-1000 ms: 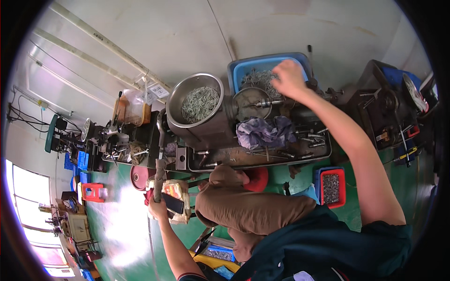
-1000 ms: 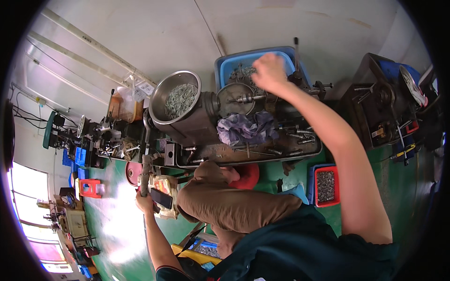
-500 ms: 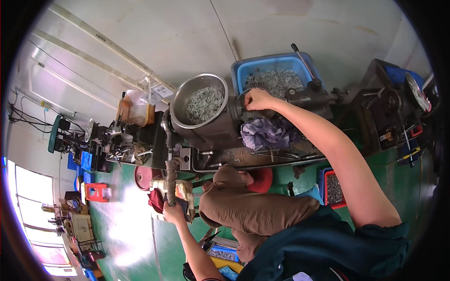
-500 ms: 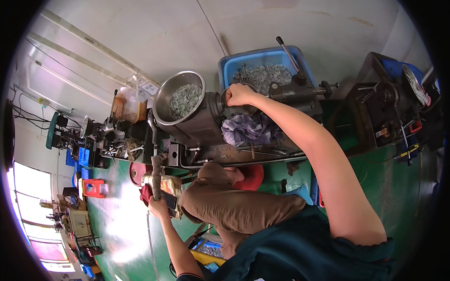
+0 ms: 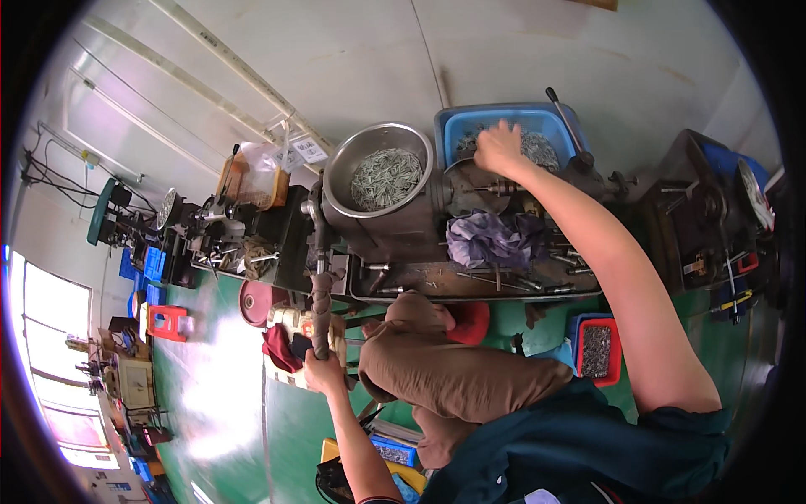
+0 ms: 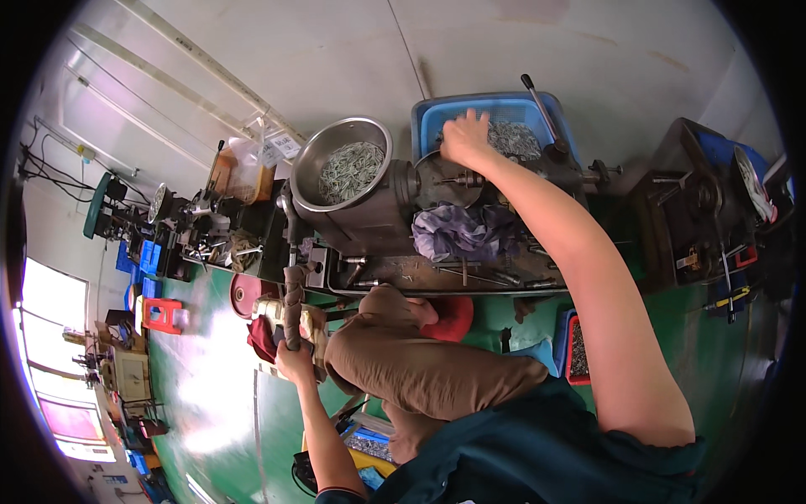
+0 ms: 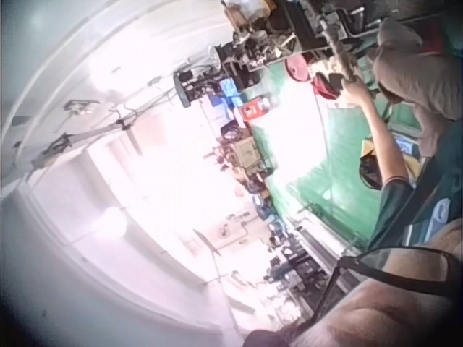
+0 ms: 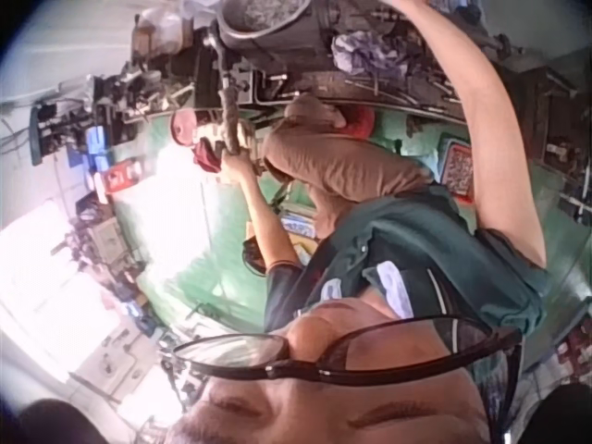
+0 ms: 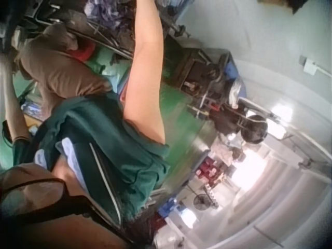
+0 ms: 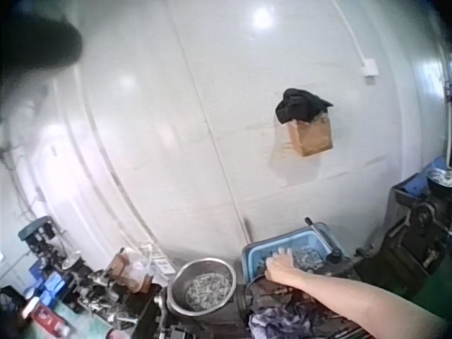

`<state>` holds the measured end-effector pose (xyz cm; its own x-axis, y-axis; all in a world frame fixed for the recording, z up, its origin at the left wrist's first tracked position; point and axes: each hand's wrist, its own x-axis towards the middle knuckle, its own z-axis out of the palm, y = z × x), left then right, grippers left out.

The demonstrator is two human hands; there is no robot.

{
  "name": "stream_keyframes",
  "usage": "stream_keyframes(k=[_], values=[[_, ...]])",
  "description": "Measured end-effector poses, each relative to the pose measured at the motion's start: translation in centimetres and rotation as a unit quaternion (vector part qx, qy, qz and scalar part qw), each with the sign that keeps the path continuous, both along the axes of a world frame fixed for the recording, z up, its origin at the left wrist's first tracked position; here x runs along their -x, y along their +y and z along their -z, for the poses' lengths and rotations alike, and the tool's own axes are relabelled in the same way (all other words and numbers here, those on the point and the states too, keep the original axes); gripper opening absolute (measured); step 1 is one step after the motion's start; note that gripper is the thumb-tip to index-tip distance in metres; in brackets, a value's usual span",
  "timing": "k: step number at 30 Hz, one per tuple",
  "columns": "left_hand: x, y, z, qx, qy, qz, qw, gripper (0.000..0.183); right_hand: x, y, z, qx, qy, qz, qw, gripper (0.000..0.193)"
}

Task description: The person operates a small industrial machine to process small metal components.

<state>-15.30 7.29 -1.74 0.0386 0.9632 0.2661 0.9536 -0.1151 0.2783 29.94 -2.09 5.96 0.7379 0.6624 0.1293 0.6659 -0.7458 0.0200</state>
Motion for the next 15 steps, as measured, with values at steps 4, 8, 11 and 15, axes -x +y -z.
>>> stream_keyframes(k=[4,8,11,15], values=[[0.1,0.0,-0.1,0.010,0.010,-0.018,1.000,0.020,0.7,2.8,-2.6,-0.272,-0.164,-0.113,0.941,0.021],[0.1,0.1,0.1,0.004,-0.003,-0.012,1.000,0.018,5.3,7.7,-4.9,-0.288,-0.068,-0.291,0.910,0.010],[0.0,0.1,0.1,-0.006,-0.005,-0.007,1.000,0.018,7.5,10.8,-3.8,-0.167,0.007,-0.346,0.923,0.006],[0.0,0.0,0.1,-0.008,-0.013,-0.011,1.000,0.017,9.5,11.9,-3.7,-0.090,0.019,-0.358,0.929,0.012]])
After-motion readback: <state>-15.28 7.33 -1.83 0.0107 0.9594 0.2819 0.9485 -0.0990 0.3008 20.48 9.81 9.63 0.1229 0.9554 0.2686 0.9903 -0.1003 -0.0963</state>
